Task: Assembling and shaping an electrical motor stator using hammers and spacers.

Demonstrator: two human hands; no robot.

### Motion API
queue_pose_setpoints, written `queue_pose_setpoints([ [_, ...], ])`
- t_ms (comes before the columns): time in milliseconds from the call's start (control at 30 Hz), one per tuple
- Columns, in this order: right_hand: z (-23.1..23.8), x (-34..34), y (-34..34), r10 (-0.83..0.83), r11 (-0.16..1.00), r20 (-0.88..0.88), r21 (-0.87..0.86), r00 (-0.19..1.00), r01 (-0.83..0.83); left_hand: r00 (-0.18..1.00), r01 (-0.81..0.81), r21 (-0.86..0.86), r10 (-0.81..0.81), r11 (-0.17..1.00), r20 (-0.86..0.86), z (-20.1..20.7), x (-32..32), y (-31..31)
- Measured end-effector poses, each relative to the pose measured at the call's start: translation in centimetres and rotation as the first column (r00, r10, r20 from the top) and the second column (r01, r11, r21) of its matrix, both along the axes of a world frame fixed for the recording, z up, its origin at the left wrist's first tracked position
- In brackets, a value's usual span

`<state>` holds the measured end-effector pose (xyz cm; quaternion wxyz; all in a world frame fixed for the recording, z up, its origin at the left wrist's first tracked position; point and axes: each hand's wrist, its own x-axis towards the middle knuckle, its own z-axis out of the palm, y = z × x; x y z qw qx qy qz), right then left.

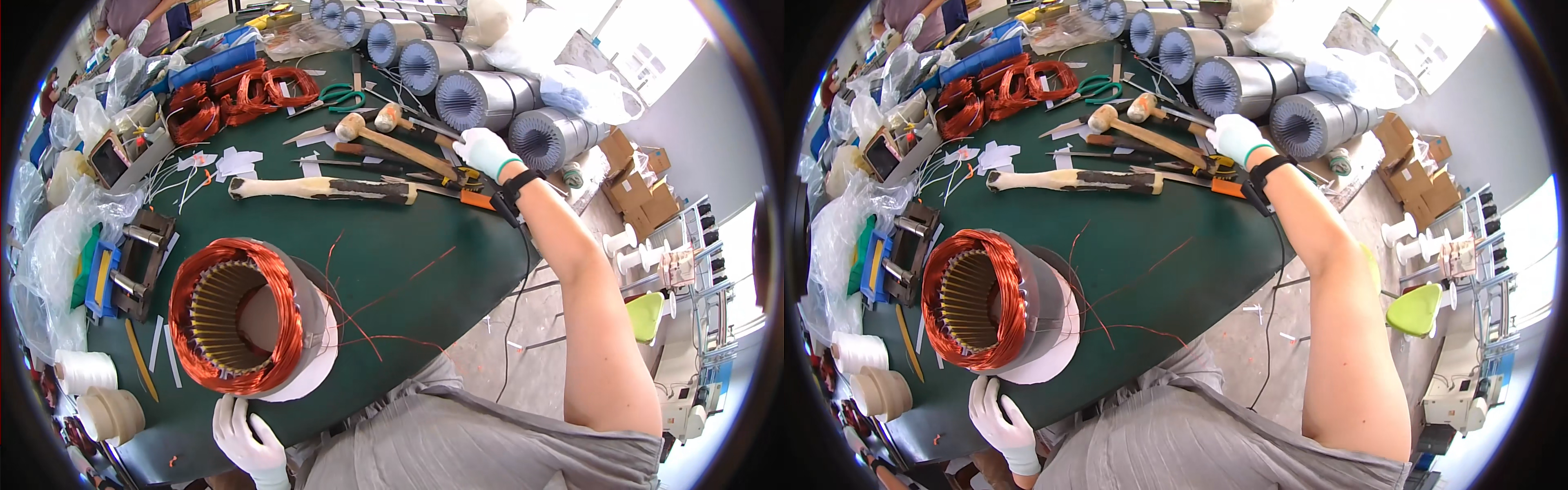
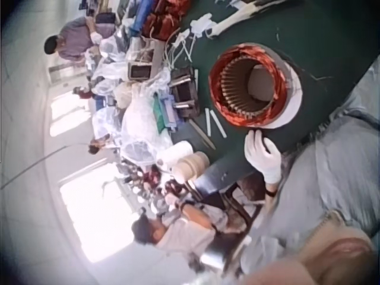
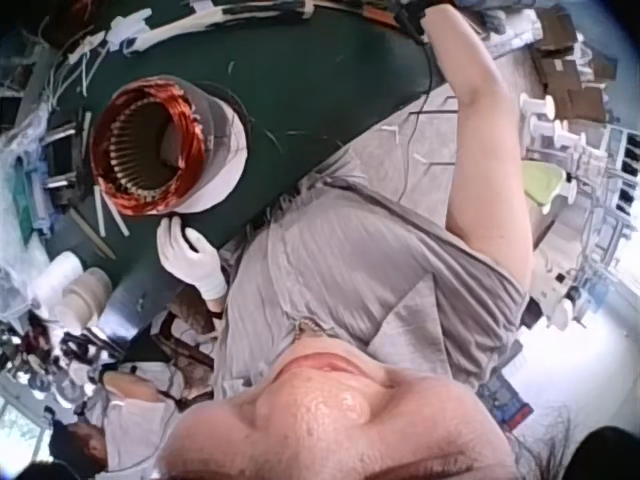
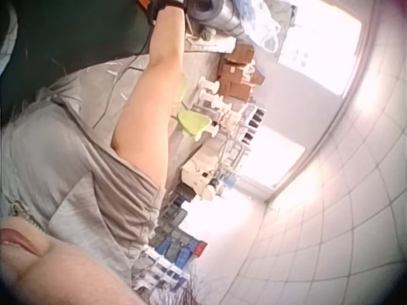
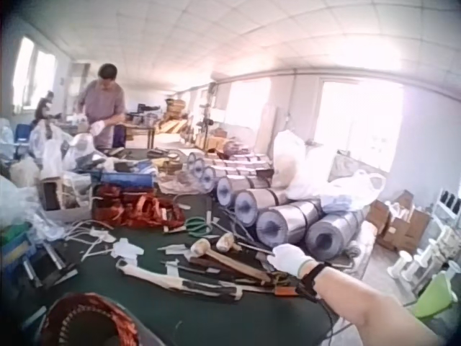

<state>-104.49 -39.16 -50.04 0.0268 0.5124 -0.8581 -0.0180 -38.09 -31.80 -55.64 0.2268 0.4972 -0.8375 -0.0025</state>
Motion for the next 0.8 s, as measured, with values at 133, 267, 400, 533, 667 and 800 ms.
queue_pose_setpoints([
  [133,3.4,0.6,-2.0,0.078,0.996,0.0,-0.044,0.997,-0.077,1.0,-0.004,0.024,0.004,1.0,-0.006,0.6,-0.1,-0.1],
  [267,5.9,0.6,-6.0,0.149,0.978,-0.138,-0.124,0.979,-0.166,1.0,-0.021,0.031,0.021,0.999,0.005,0.3,0.0,-0.1],
  [400,6.9,3.1,-10.6,0.162,0.966,-0.076,-0.189,0.984,-0.174,1.0,0.011,0.028,-0.011,1.0,-0.018,0.2,-0.4,-0.3],
  [533,1.7,5.1,-18.7,0.165,0.972,-0.04,-0.163,0.985,-0.169,0.998,-0.051,0.106,0.055,0.993,-0.04,2.1,-1.2,0.5],
  [667,0.4,6.2,-21.1,-0.006,1.0,0.037,-0.009,0.999,0.007,0.997,-0.062,0.107,0.066,0.992,-0.031,0.8,-0.7,0.5],
  [800,-0.4,3.3,-22.9,0.019,0.999,0.122,0.031,0.992,-0.023,0.992,-0.123,0.129,0.121,0.984,0.022,0.8,-0.8,0.6],
])
